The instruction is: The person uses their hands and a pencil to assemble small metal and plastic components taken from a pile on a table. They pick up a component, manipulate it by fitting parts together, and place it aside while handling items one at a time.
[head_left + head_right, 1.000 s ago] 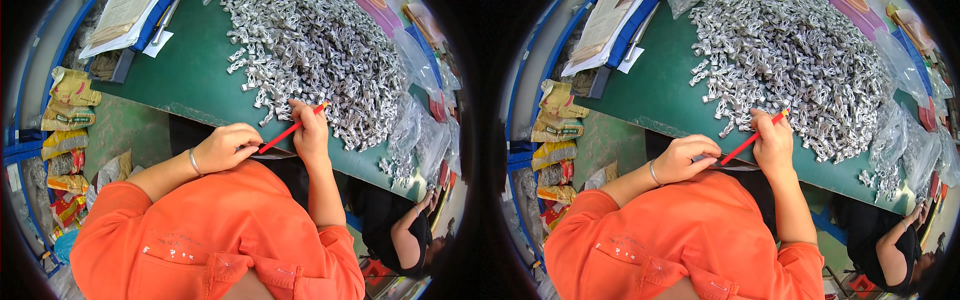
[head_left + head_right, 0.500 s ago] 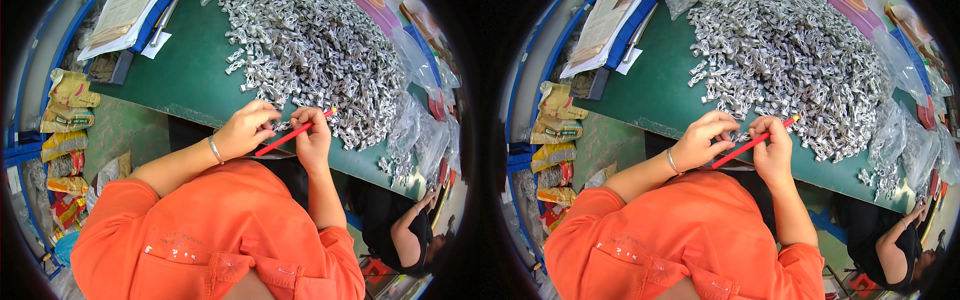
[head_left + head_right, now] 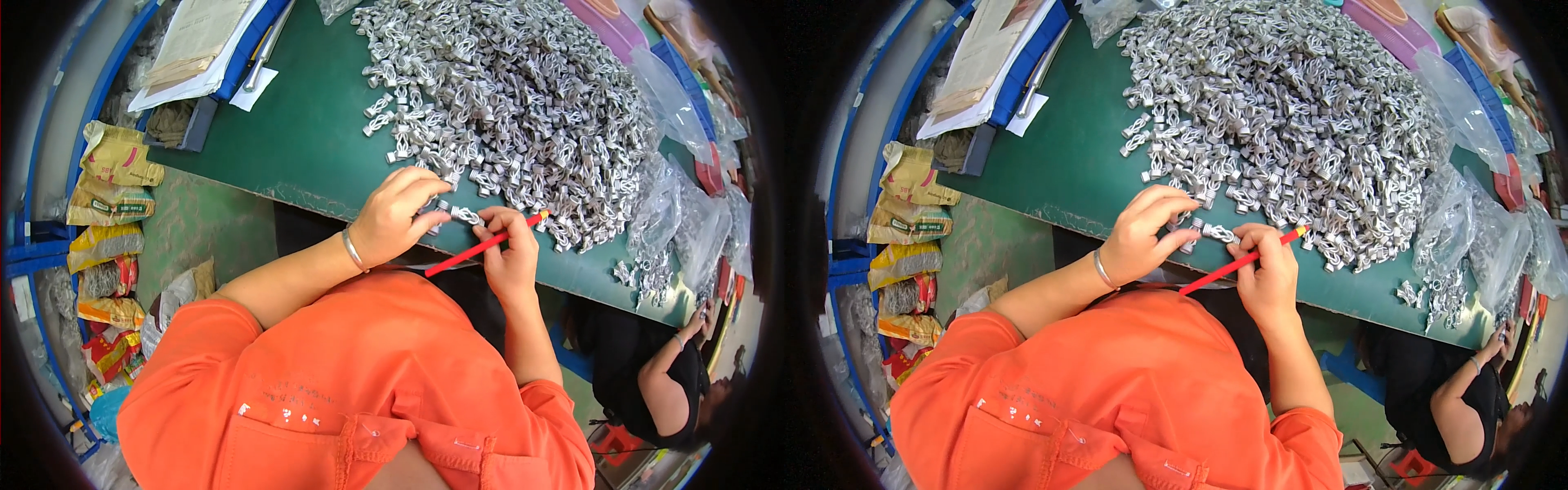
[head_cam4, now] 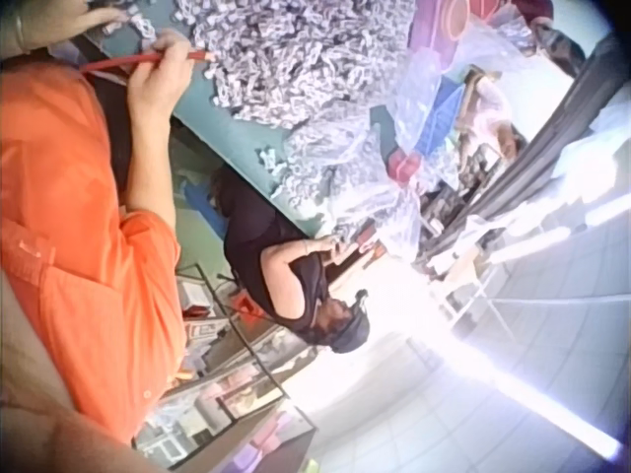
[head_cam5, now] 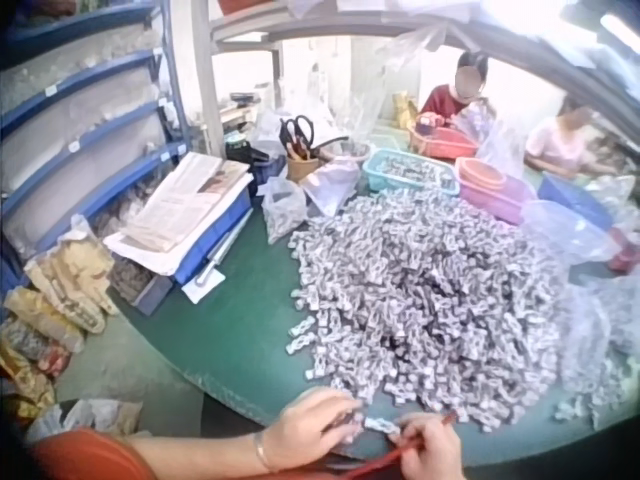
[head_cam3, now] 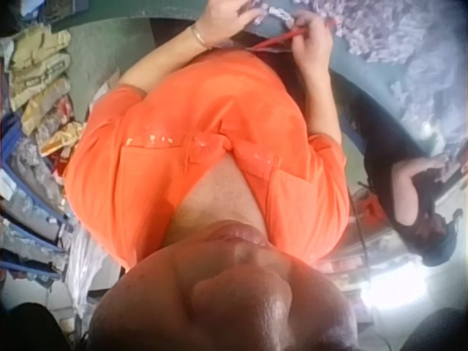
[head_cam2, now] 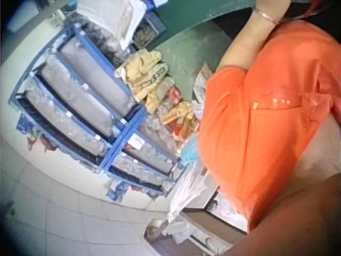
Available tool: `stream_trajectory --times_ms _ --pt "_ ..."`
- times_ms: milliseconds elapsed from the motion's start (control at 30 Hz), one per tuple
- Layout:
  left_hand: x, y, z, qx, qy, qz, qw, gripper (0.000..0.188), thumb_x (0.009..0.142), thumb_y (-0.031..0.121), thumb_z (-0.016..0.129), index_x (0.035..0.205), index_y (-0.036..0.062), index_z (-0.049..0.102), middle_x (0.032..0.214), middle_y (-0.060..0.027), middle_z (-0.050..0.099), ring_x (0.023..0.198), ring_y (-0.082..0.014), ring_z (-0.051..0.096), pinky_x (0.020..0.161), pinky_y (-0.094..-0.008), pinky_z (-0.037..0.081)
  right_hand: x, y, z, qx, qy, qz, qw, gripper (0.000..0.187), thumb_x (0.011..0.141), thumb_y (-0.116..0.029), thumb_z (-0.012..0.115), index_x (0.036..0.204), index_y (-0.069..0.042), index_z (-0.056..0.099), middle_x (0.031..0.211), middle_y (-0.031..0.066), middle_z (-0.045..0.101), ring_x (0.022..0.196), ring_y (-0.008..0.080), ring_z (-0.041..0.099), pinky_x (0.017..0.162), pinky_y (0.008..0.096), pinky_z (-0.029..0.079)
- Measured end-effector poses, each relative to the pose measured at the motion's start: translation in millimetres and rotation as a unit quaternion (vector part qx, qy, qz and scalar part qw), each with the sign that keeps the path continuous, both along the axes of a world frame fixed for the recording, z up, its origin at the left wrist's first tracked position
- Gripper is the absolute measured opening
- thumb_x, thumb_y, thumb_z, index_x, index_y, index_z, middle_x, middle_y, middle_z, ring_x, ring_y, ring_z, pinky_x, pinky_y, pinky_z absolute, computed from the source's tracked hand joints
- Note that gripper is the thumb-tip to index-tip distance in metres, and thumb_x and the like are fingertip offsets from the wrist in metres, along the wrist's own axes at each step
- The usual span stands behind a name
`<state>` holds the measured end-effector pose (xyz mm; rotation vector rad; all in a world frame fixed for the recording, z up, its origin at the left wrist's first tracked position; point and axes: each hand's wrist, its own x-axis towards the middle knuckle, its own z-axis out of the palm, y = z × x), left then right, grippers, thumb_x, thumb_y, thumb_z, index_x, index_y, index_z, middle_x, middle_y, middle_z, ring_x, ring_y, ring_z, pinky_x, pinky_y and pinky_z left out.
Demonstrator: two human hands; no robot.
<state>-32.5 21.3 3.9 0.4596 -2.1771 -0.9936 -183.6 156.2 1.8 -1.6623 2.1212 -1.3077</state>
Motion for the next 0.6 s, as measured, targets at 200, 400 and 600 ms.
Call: stream_trajectory --times_ms 200,400,600 --pt "6.1 1.3 4.4 0.111 0.003 -0.095 0.989 0.029 0.071 0.001 0.076 0.097 -0.0011 0.064 0.086 -0.0082 0.062 0.067 -0.011 0.058 0.059 -0.0232 0.048 9.8 2.7 5.7 -0.072 -0.25 0.045 0.964 0.025 0.076 0.012 0.065 0.082 -0.002 0.045 0.094 0.0128 0.061 0.078 0.0115 0.059 0.066 0.022 0.048" --pt "9.8 4.2 16.2 0.139 0.049 -0.095 0.985 0.025 0.07 -0.002 0.075 0.092 -0.0016 0.064 0.085 -0.0091 0.062 0.07 -0.0125 0.06 0.061 -0.0234 0.05 13.0 1.4 6.2 -0.073 -0.521 0.058 0.848 0.022 0.081 0.013 0.058 0.085 -0.004 0.043 0.098 0.0154 0.059 0.083 0.0176 0.063 0.068 0.0254 0.054" --pt "13.2 6.8 21.0 0.147 0.078 -0.1 0.981 0.026 0.069 -0.001 0.077 0.091 -0.0018 0.063 0.09 -0.0102 0.062 0.078 -0.0165 0.063 0.068 -0.0259 0.053 20.0 2.5 -1.7 -0.155 -0.388 0.094 0.904 0.025 0.081 0.014 0.057 0.087 -0.004 0.041 0.108 0.0192 0.053 0.097 0.0261 0.062 0.075 0.0293 0.056"
